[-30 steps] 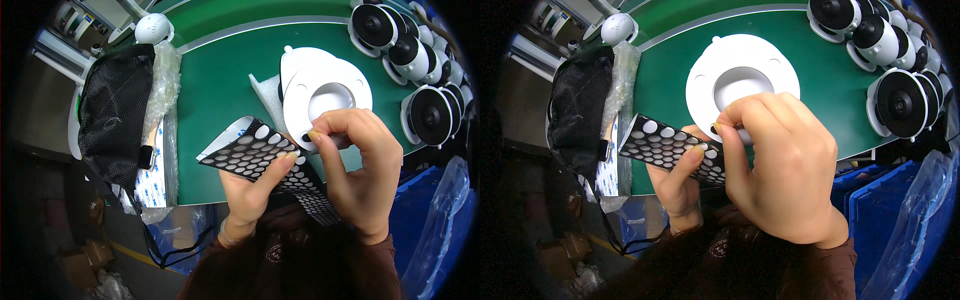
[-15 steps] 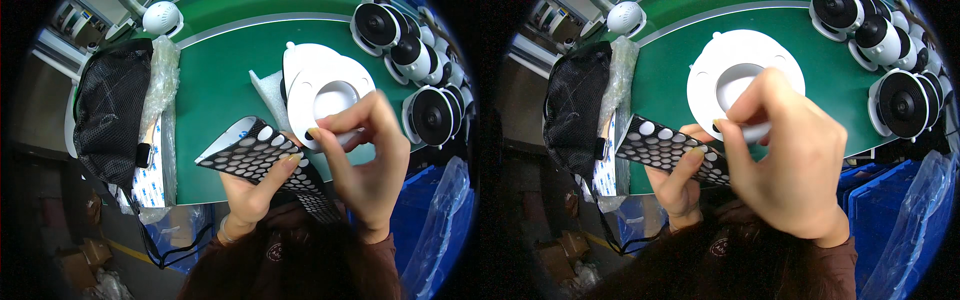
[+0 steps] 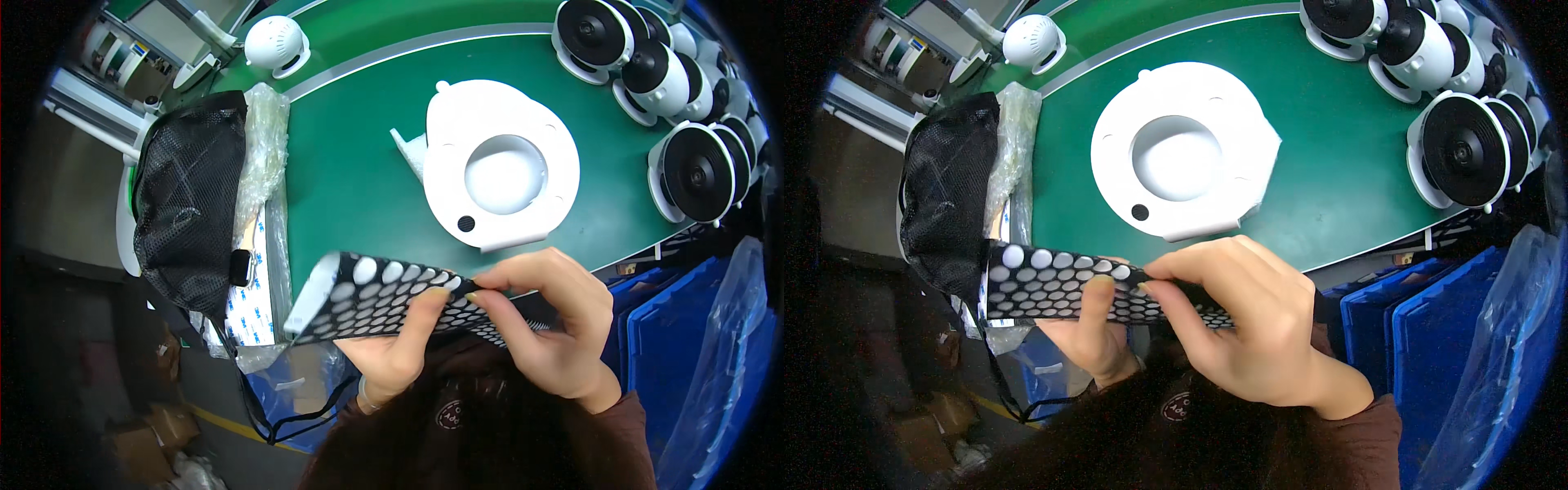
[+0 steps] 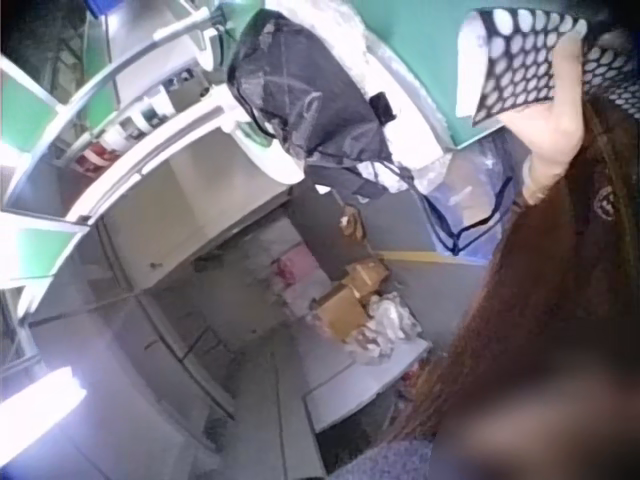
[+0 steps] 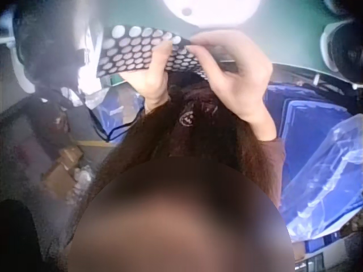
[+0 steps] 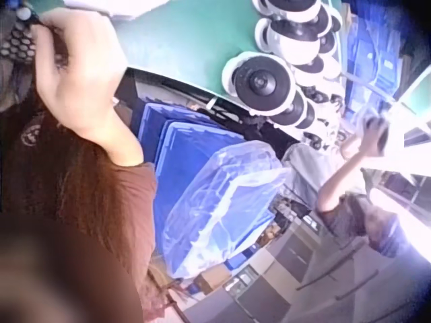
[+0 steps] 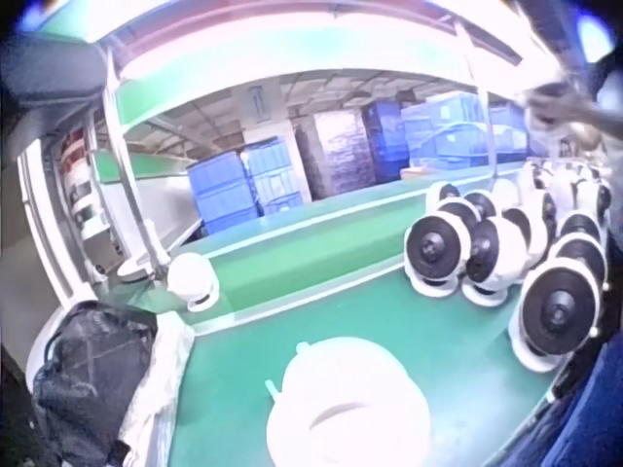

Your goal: Assembling security camera components by peeling rubber pads from an adhesive sheet and applying them to the camera base.

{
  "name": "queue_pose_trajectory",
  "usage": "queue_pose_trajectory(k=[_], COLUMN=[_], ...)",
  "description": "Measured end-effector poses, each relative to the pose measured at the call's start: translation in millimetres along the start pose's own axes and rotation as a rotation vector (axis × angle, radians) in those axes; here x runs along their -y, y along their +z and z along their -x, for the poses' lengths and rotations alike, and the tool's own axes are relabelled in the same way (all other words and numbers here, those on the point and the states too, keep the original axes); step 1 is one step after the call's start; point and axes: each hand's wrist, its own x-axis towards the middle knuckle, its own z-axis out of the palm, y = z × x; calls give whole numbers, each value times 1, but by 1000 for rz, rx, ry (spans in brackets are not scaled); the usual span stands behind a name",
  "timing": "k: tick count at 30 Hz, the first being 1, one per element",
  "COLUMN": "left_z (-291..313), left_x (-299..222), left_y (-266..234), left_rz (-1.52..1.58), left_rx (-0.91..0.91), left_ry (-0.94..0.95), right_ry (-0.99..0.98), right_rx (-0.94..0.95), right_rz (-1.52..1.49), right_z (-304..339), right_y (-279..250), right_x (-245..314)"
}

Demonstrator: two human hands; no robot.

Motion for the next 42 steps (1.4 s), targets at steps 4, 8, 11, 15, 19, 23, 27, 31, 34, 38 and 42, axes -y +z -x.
queue_pose_trajectory(k=[4, 8, 11, 15, 19, 23, 27, 31, 34, 38, 42], left_z=[5, 9, 12, 16, 16, 15, 9, -4, -6, -6, -6], left_x=[-4, -4, -7, -3, -6, -10, 2, 6, 10, 13, 12], left_y=[2, 10, 14, 10, 16, 20, 16, 11, 13, 11, 10], left_rz=[-158, -227, -247, -385, -473, -501, -546, -281, -221, -193, -183], left_rx=[39, -10, -17, 20, 62, 81, 61, -50, -60, 15, 17], left_ry=[-54, 41, 66, 169, 194, 181, 196, -84, -78, -63, -43], right_ry=[34, 31, 25, 63, -17, -92, -26, -132, 248, 336, 349], right_rx=[-46, -65, -48, -25, -39, -91, 10, -270, -197, -184, -169], right_rz=[-59, -68, -75, -116, -15, 29, 24, 145, -40, -88, -76], right_z=[4, 9, 9, 8, 9, 8, 6, -6, -18, -23, -24], right_y=[0, -2, -5, -8, -11, -9, -20, -32, -38, -37, -38], right_x=[-3, -2, -2, -4, -1, -5, 0, -13, -11, -10, -9])
